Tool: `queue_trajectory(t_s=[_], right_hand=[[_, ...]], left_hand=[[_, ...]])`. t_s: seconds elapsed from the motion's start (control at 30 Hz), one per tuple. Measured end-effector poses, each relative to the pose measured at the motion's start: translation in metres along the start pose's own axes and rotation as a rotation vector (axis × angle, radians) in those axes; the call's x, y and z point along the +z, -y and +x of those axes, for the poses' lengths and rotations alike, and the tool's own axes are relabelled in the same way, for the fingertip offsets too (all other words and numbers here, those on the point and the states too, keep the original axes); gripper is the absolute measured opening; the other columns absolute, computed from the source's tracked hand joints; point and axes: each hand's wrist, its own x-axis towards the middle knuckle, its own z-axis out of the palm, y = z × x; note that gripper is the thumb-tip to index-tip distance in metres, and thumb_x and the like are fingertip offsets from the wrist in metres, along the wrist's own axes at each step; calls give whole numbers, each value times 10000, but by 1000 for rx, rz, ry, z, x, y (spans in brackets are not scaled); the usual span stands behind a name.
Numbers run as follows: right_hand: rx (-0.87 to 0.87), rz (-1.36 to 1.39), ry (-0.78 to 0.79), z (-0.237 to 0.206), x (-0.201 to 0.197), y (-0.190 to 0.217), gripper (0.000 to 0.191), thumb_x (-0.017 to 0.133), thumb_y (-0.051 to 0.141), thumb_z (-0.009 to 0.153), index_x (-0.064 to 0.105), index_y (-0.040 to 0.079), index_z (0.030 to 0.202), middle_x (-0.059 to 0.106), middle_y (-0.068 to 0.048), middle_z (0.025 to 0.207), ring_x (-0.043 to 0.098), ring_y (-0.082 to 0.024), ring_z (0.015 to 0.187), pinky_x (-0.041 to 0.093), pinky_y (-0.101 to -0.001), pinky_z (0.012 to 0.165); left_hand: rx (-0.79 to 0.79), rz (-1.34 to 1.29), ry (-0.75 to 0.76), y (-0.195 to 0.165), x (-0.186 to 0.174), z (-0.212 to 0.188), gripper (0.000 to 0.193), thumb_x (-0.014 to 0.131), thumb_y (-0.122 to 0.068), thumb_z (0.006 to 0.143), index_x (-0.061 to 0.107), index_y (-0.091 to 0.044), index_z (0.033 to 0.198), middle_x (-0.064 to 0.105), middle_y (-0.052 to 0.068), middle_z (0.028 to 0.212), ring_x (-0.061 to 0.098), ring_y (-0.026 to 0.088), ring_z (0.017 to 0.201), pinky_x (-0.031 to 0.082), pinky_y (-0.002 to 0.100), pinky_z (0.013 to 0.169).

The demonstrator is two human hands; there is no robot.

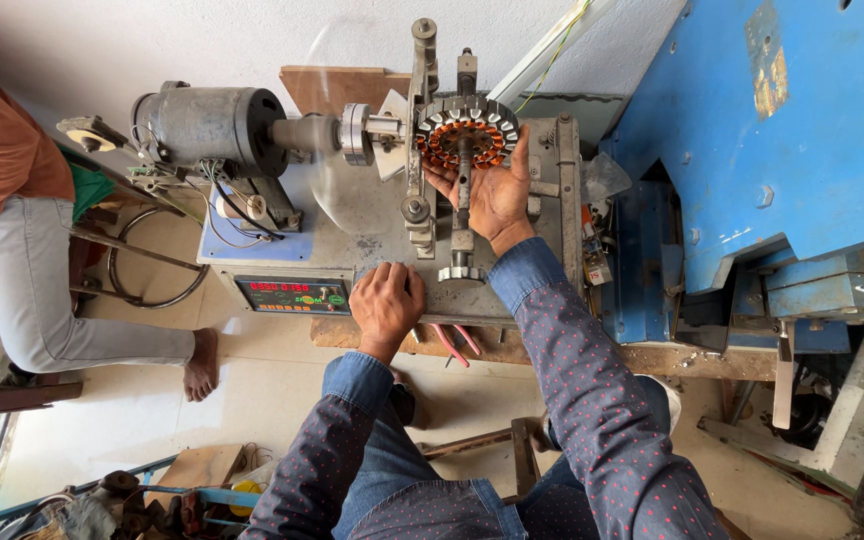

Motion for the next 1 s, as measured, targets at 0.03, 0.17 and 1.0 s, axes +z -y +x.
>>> queue_trajectory(t_s=[0.03, 0.17, 1.0], right_hand=[[0, 1, -2, 0, 0, 0, 1150, 540, 862, 790, 383, 1, 1535, 518, -273, 1456, 536, -472, 1353, 377, -599, 1253], [9, 17, 4, 0, 0, 1, 1154, 541, 863, 789, 380, 0, 1539, 520, -272, 1459, 534, -470, 1356, 372, -598, 1255], [-2, 15, 9, 0, -2, 0, 1177, 567, 856, 780, 346, -5, 1550, 484, -275, 1477, 497, -482, 1385, 340, -608, 1274]], left_hand=[[3, 0, -3, 0, 0, 0, 234, 698, -164, 885, 579, -103, 693, 595, 76, 689, 618, 304, 642, 485, 426, 614], [7, 5, -3, 1, 1, 0, 231, 696, -167, 883, 579, -102, 695, 593, 75, 690, 618, 302, 644, 485, 425, 616], [7, 0, 6, 0, 1, -1, 236, 701, -164, 892, 583, -100, 698, 594, 72, 688, 615, 297, 634, 484, 418, 611]])
